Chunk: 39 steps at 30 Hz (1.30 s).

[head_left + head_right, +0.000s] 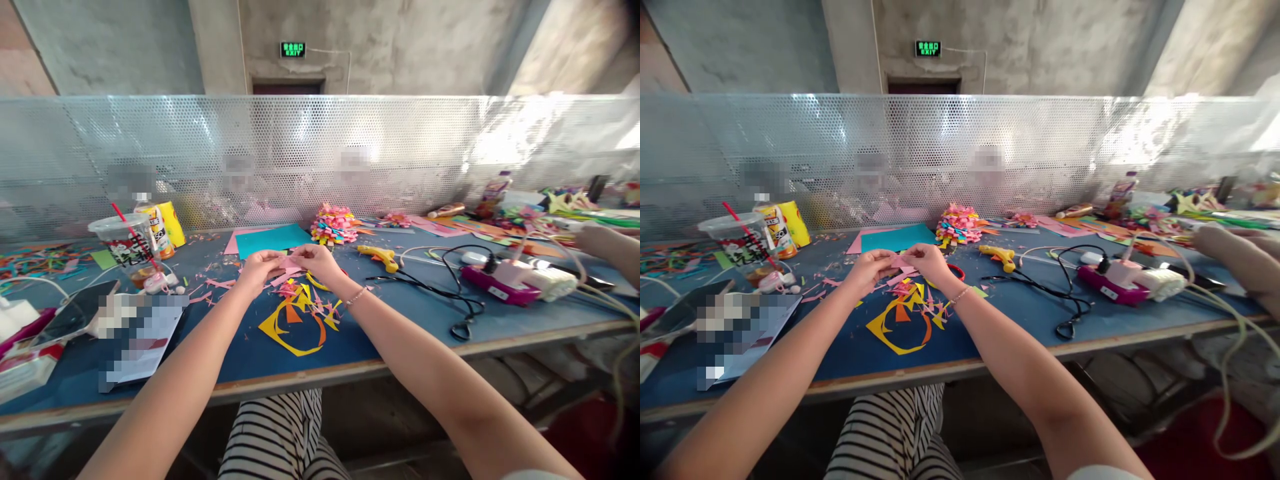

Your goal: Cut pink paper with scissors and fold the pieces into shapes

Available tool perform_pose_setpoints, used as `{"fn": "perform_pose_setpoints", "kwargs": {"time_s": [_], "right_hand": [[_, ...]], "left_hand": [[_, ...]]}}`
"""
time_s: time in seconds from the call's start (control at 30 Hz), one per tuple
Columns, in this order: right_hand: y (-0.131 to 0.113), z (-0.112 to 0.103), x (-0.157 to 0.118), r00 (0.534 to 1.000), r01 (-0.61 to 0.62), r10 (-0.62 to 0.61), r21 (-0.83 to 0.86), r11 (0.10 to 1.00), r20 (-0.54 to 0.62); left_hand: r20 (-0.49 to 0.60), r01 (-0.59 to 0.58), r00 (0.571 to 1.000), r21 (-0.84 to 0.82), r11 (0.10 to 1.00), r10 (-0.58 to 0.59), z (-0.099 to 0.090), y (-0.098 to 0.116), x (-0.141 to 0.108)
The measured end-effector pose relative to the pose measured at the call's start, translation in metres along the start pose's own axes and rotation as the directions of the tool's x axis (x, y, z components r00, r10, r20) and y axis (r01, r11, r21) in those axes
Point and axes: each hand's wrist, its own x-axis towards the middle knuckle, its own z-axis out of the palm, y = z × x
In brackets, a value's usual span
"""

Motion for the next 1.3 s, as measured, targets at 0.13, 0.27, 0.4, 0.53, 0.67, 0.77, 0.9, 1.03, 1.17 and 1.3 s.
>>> {"fn": "perform_pose_setpoints", "kwargs": {"time_s": [0.13,0.27,0.4,0.53,0.67,0.77,0.9,1.03,1.17,1.3], "right_hand": [[-0.0005,-0.0008,-0.0004,1.000,-0.001,0.001,0.006,1.000,0.016],[0.0003,-0.0013,-0.0004,0.998,-0.042,0.040,0.036,0.998,0.048],[0.0022,-0.0012,0.0002,0.996,-0.065,0.062,0.039,0.997,0.056],[0.0034,-0.0007,0.0007,0.998,-0.046,0.045,0.020,0.999,0.051],[0.0029,0.0001,0.0008,0.998,-0.036,0.036,0.005,0.999,0.053],[0.0021,0.0006,0.0010,0.997,-0.044,0.044,0.003,0.999,0.056],[0.0022,0.0005,0.0015,0.998,-0.041,0.041,-0.003,0.999,0.055],[0.0024,0.0002,0.0013,0.997,-0.047,0.047,0.006,0.999,0.059],[0.0013,0.0003,0.0004,0.997,-0.037,0.037,-0.002,0.999,0.070],[0.0016,0.0004,0.0005,0.997,-0.016,0.020,-0.043,0.999,0.081]], "left_hand": [[-0.009,-0.002,1.000,0.000,1.000,0.002,0.0009,0.0002,-0.0003],[-0.021,0.010,1.000,-0.007,1.000,-0.010,0.0006,0.0007,0.0003],[-0.031,0.016,0.999,-0.007,1.000,-0.016,0.0006,0.0014,0.0008],[-0.040,0.016,0.999,-0.004,1.000,-0.016,0.0012,0.0024,0.0001],[-0.046,0.021,0.999,0.000,1.000,-0.021,0.0010,0.0023,-0.0002],[-0.052,0.027,0.998,0.002,1.000,-0.027,0.0005,0.0017,0.0001],[-0.045,0.033,0.998,0.000,0.999,-0.033,0.0001,0.0014,0.0002],[-0.046,0.034,0.998,0.007,0.999,-0.034,0.0001,0.0024,-0.0003],[-0.052,0.027,0.998,0.023,0.999,-0.026,0.0003,0.0016,0.0003],[-0.037,-0.017,0.999,0.082,0.996,0.020,-0.0002,-0.0052,0.0040]]}}
